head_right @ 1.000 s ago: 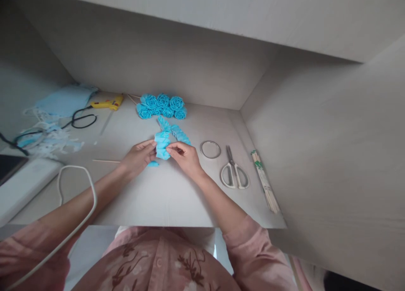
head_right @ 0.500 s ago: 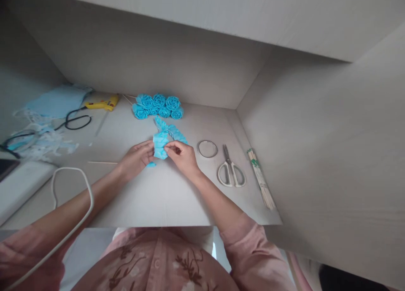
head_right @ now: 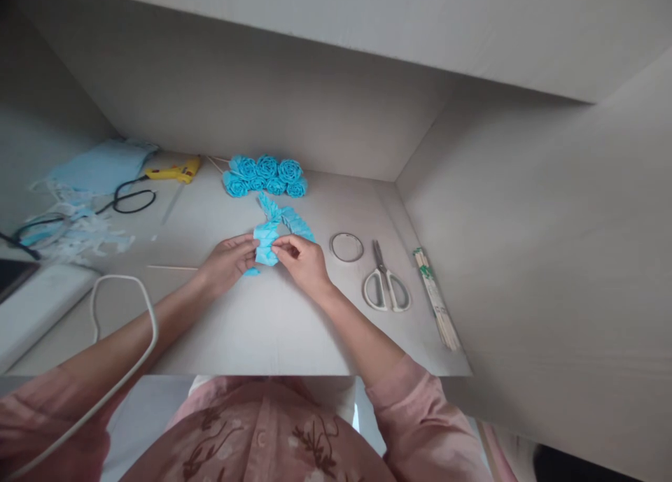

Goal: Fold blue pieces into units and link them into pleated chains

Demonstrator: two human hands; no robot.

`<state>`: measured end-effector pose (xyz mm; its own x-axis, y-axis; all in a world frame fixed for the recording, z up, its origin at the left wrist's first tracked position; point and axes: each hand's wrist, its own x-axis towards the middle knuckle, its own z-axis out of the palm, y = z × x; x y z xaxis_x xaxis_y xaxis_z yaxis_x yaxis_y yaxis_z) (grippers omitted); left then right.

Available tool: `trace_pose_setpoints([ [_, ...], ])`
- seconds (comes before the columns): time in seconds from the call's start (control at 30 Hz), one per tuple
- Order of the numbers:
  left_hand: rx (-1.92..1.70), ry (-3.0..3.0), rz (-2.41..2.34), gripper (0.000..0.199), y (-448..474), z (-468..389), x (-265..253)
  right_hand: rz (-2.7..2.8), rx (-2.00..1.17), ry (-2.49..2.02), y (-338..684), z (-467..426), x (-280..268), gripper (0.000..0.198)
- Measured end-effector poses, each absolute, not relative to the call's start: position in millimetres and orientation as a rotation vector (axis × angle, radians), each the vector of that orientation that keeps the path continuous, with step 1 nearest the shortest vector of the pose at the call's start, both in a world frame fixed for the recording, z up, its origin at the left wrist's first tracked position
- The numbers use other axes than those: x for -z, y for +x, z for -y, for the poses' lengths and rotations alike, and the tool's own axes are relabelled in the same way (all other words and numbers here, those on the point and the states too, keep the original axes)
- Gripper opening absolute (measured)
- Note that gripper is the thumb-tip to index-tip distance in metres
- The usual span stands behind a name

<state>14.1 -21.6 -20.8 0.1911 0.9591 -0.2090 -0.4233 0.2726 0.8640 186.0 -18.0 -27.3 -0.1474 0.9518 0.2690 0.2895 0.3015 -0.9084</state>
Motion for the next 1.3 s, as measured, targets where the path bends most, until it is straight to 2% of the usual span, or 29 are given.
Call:
trace_pose_setpoints([
  [0.27, -1.211, 0.738, -0.884, 0.03, 9.6, 16.7, 24.1, 1.923, -0.626, -0.992, 189.5, 24.3, 20.8, 0.015],
  [0.57, -1.177, 0.773, -0.828, 0.026, 13.8, 18.2, 27.4, 1.849, -0.67, -1.068, 186.3, 21.1, 26.0, 0.013],
  [1.3, -1.141, 0.919, -0.91, 0.032, 14.1, 21.5, 20.6, 1.764, -0.705, -1.148, 189.1, 17.3, 29.5, 0.014],
])
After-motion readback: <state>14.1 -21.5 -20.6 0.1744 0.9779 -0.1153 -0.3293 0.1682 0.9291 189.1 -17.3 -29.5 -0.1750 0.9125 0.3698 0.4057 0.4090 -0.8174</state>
